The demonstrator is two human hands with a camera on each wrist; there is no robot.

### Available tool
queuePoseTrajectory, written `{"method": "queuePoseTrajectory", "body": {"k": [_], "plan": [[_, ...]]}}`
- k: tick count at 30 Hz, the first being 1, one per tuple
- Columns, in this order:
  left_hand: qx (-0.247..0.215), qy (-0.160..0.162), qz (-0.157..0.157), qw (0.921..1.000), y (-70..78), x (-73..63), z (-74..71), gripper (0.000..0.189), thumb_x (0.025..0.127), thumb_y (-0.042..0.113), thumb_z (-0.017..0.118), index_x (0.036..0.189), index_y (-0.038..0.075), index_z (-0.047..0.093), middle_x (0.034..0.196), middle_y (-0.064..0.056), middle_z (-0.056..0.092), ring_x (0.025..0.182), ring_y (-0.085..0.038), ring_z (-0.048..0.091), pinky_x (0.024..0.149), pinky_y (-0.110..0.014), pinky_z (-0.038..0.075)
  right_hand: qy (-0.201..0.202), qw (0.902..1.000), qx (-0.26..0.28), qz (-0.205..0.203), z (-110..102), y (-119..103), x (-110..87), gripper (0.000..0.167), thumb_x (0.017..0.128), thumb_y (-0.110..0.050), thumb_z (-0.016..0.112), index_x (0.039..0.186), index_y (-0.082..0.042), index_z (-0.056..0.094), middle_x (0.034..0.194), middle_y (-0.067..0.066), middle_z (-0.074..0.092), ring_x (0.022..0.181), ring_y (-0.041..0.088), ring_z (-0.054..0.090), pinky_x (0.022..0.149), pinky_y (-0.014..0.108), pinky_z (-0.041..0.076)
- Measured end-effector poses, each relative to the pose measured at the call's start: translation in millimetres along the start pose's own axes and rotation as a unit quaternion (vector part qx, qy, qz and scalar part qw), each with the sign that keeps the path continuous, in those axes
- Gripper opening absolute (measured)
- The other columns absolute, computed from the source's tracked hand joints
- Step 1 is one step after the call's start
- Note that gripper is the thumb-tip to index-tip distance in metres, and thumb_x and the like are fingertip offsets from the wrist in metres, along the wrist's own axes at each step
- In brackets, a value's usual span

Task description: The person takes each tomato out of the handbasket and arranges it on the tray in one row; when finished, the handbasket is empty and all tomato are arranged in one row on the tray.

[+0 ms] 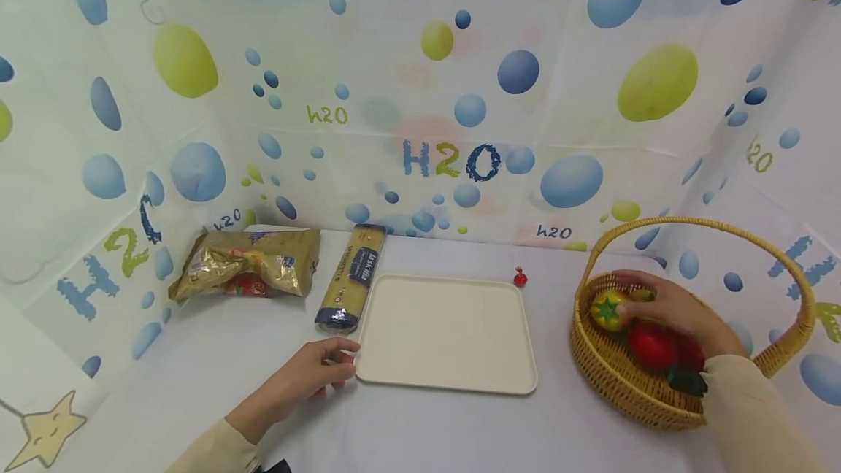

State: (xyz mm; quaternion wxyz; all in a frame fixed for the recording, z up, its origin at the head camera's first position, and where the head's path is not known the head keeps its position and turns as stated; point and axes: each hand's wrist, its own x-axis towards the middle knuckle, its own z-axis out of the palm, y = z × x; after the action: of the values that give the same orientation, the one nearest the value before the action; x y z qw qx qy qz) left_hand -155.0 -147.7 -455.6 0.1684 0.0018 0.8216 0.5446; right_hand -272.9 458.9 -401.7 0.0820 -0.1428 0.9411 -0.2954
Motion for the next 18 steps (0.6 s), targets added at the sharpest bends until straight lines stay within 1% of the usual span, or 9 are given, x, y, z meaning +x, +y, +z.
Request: {"method": "queuePoseTrajectory", "body": {"k": [2, 4, 6, 8, 9, 11, 14, 17, 18], "plan": [[-0.002, 0.000, 0.002, 1.0000, -0.4, -0.1, 0.1, 0.045, 0.088, 0.015, 0.073, 0.131, 0.005, 0.063, 0.101, -0.005, 0.066, 0.078, -0.019, 0.063, 0.061, -0.032, 0.046, -0.007, 0.9999, -0.010, 0.003, 1.6, -0.2, 0.9, 0.069, 0.095, -0.036, 0.071, 0.154, -0.017, 0.042, 0.146, 0.021, 0.049, 0.121, 0.026, 0.049, 0.093, 0.046, 0.044], [-0.004, -0.001, 0.003, 1.0000, -0.5, -0.2, 0.1, 0.045, 0.088, 0.015, 0.073, 0.131, 0.005, 0.063, 0.101, -0.005, 0.066, 0.077, -0.019, 0.063, 0.061, -0.032, 0.046, -0.007, 0.9998, -0.021, -0.003, 3.8, -0.1, 1.7, 0.070, 0.093, -0.037, 0.073, 0.153, -0.018, 0.044, 0.143, 0.021, 0.051, 0.119, 0.029, 0.050, 0.092, 0.048, 0.042], [-0.007, -0.001, 0.003, 1.0000, -0.4, -0.3, 0.1, 0.044, 0.089, 0.015, 0.073, 0.131, 0.005, 0.063, 0.101, -0.006, 0.066, 0.077, -0.019, 0.063, 0.061, -0.032, 0.046, -0.001, 0.9994, -0.030, -0.016, 6.2, 0.9, 2.2, 0.068, 0.091, -0.035, 0.076, 0.151, -0.018, 0.047, 0.141, 0.019, 0.053, 0.118, 0.020, 0.049, 0.093, 0.040, 0.041], [-0.008, 0.000, 0.002, 1.0000, -0.4, -0.4, 0.1, 0.044, 0.088, 0.015, 0.073, 0.131, 0.005, 0.063, 0.100, -0.005, 0.066, 0.077, -0.019, 0.063, 0.061, -0.031, 0.046, 0.006, 0.9986, -0.045, -0.026, 8.3, 2.5, 2.7, 0.067, 0.090, -0.035, 0.077, 0.149, -0.017, 0.051, 0.138, 0.015, 0.055, 0.112, 0.008, 0.048, 0.089, 0.030, 0.040], [-0.009, 0.000, 0.000, 1.0000, -0.4, -0.6, 0.0, 0.044, 0.088, 0.015, 0.073, 0.131, 0.005, 0.063, 0.100, -0.005, 0.066, 0.077, -0.019, 0.063, 0.061, -0.031, 0.046, 0.009, 0.9982, -0.051, -0.030, 9.0, 3.0, 2.8, 0.067, 0.089, -0.035, 0.078, 0.148, -0.017, 0.052, 0.137, 0.014, 0.056, 0.110, 0.003, 0.047, 0.088, 0.027, 0.040], [-0.009, 0.001, -0.002, 1.0000, -0.3, -0.9, 0.0, 0.044, 0.089, 0.015, 0.073, 0.131, 0.005, 0.063, 0.101, -0.005, 0.066, 0.077, -0.019, 0.063, 0.061, -0.032, 0.046, 0.010, 0.9977, -0.057, -0.034, 10.0, 3.5, 3.1, 0.066, 0.089, -0.035, 0.079, 0.147, -0.016, 0.053, 0.136, 0.013, 0.056, 0.106, -0.002, 0.045, 0.087, 0.027, 0.039], [-0.007, 0.001, -0.005, 1.0000, -0.1, -1.2, 0.0, 0.044, 0.089, 0.016, 0.073, 0.131, 0.006, 0.063, 0.101, -0.005, 0.066, 0.077, -0.019, 0.063, 0.061, -0.032, 0.046, 0.009, 0.9973, -0.066, -0.032, 11.1, 2.5, 4.2, 0.065, 0.088, -0.035, 0.079, 0.145, -0.015, 0.056, 0.134, 0.013, 0.057, 0.107, 0.002, 0.047, 0.088, 0.032, 0.041], [-0.005, 0.001, -0.005, 1.0000, -0.2, -0.9, 0.0, 0.043, 0.089, 0.016, 0.073, 0.131, 0.006, 0.064, 0.101, -0.005, 0.066, 0.078, -0.019, 0.063, 0.061, -0.032, 0.046, 0.003, 0.9971, -0.068, -0.035, 11.2, 0.7, 5.4, 0.064, 0.088, -0.034, 0.079, 0.144, -0.013, 0.056, 0.132, 0.015, 0.058, 0.109, 0.016, 0.050, 0.089, 0.039, 0.042], [-0.005, 0.001, -0.006, 1.0000, -0.2, -0.8, 0.1, 0.043, 0.089, 0.016, 0.073, 0.130, 0.006, 0.064, 0.101, -0.005, 0.066, 0.078, -0.018, 0.063, 0.061, -0.032, 0.046, 0.002, 0.9970, -0.069, -0.034, 11.2, 0.3, 5.4, 0.064, 0.088, -0.034, 0.079, 0.144, -0.013, 0.056, 0.132, 0.014, 0.058, 0.109, 0.018, 0.050, 0.089, 0.040, 0.043]]}}
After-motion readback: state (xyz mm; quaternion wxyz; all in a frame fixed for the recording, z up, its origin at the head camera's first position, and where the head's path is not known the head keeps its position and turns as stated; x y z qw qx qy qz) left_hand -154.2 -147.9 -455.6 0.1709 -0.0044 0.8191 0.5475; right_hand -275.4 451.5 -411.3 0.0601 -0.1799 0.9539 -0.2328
